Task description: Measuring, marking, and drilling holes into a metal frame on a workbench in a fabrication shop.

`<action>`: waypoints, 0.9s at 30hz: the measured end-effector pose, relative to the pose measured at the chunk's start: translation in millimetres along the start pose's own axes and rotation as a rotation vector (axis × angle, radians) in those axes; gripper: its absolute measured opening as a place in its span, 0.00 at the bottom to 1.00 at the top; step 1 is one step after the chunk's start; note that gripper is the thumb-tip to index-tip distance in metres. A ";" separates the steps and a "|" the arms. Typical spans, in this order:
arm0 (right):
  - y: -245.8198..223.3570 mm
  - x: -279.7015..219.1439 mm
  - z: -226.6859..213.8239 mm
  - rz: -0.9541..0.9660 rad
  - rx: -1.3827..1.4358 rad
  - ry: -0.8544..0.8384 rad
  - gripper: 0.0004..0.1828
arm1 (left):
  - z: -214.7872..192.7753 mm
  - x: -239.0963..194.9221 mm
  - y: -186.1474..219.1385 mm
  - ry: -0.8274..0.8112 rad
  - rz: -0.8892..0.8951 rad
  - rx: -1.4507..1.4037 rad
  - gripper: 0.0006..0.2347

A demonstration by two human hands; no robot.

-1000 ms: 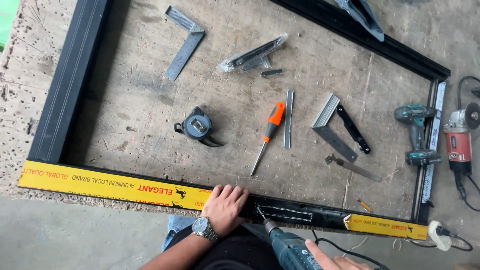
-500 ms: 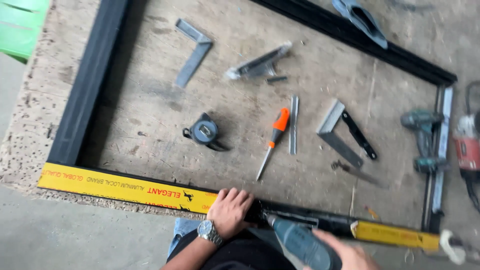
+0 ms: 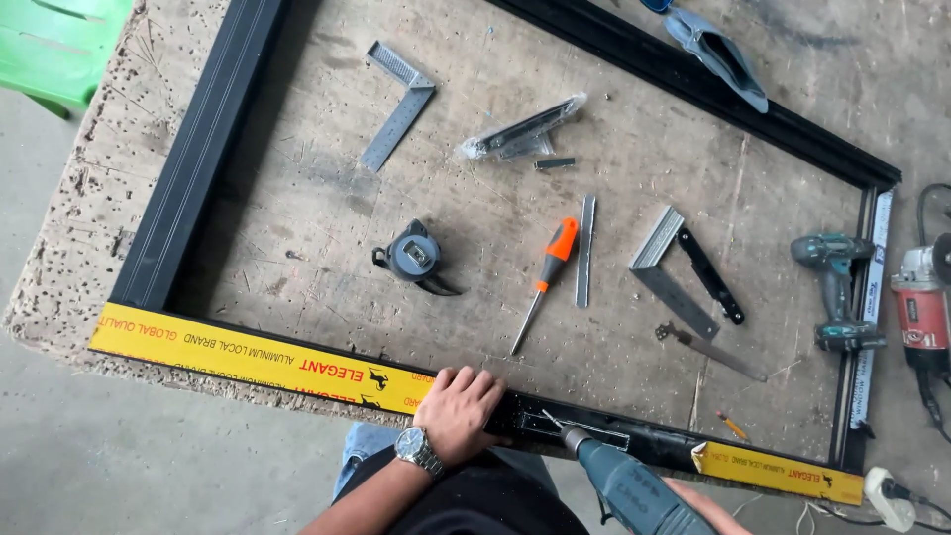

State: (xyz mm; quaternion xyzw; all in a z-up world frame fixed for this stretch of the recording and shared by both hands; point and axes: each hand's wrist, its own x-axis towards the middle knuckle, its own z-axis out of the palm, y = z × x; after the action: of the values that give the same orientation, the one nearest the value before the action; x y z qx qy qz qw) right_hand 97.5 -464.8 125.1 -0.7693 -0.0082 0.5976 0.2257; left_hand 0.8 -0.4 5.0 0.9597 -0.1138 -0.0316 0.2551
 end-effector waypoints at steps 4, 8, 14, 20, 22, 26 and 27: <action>-15.8 -13.5 10.9 -0.018 0.070 0.004 0.57 | -1.7 -1.4 1.6 -0.033 -0.007 -0.001 0.38; 0.2 1.1 2.6 -0.032 0.064 -0.040 0.59 | -2.5 0.2 0.9 -0.003 0.002 0.001 0.37; 4.0 12.1 1.0 -0.073 0.030 -0.083 0.61 | 0.0 -0.7 0.7 0.042 0.013 0.037 0.37; -121.2 -17.8 15.1 0.386 -0.275 -0.106 0.52 | 1.4 -0.7 -0.5 0.019 0.015 0.043 0.38; -141.3 -22.5 18.0 0.434 -0.320 -0.087 0.50 | 1.4 -2.0 -1.2 0.014 0.014 0.039 0.37; -182.3 -36.4 26.9 0.458 -0.330 -0.024 0.50 | 0.6 -2.6 -1.5 0.115 0.030 0.053 0.37; -197.1 -42.0 31.8 0.485 -0.353 0.028 0.48 | 0.8 -2.8 -1.8 0.127 0.031 0.056 0.37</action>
State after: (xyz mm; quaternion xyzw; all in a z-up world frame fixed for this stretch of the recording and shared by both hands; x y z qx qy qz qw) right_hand 106.8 -288.9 228.1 -0.7844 0.0752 0.6127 -0.0607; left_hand -1.6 1.4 3.5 0.9647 -0.1132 0.0363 0.2352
